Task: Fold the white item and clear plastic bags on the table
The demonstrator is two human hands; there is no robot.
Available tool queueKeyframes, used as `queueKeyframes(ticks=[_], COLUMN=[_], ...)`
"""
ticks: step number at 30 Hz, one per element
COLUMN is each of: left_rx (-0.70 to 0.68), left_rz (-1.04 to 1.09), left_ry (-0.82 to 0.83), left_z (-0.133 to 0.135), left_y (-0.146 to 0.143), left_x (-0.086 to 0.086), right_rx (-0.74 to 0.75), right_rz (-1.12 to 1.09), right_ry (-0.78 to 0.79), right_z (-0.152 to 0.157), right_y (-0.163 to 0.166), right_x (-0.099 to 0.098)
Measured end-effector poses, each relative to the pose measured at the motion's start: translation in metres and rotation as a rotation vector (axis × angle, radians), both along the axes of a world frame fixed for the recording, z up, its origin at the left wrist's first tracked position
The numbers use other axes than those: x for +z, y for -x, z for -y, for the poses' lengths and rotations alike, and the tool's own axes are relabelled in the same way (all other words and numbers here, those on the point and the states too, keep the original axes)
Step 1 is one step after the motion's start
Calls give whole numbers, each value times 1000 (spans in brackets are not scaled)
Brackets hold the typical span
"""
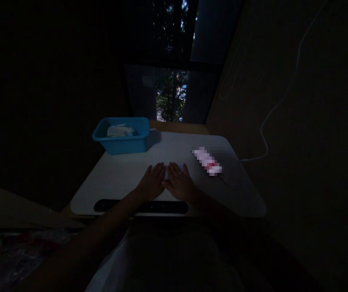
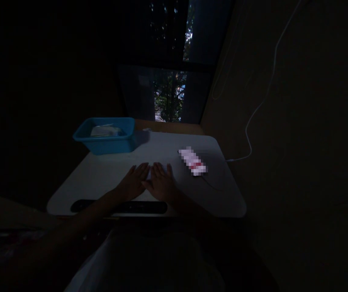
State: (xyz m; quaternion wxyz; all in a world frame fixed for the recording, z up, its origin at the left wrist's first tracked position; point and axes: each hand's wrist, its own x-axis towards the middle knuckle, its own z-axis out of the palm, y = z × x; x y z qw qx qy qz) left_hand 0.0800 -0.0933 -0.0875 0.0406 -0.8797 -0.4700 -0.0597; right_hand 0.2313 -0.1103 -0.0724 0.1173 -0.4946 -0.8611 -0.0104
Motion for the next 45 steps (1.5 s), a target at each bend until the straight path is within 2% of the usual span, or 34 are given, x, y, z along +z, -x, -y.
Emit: queueKeyframes(ticks=[14, 27, 36, 45], left_rx=[9, 62, 67, 78], left_rz=[31, 48, 57, 12], left_ry=[-25, -10, 5, -22], left_z=[5, 6, 8, 8], left_y=[6, 25, 25, 25], left_x=[5, 4, 10, 7], right_rx=[-60, -122, -154, -223], right_rz=[-2, 2, -3, 41], right_ry=[-32, -15, -68, -107], right_z=[-1, 0, 0, 2], right_y=[-13, -30, -39, -39], right_x=[-8, -9, -14, -15])
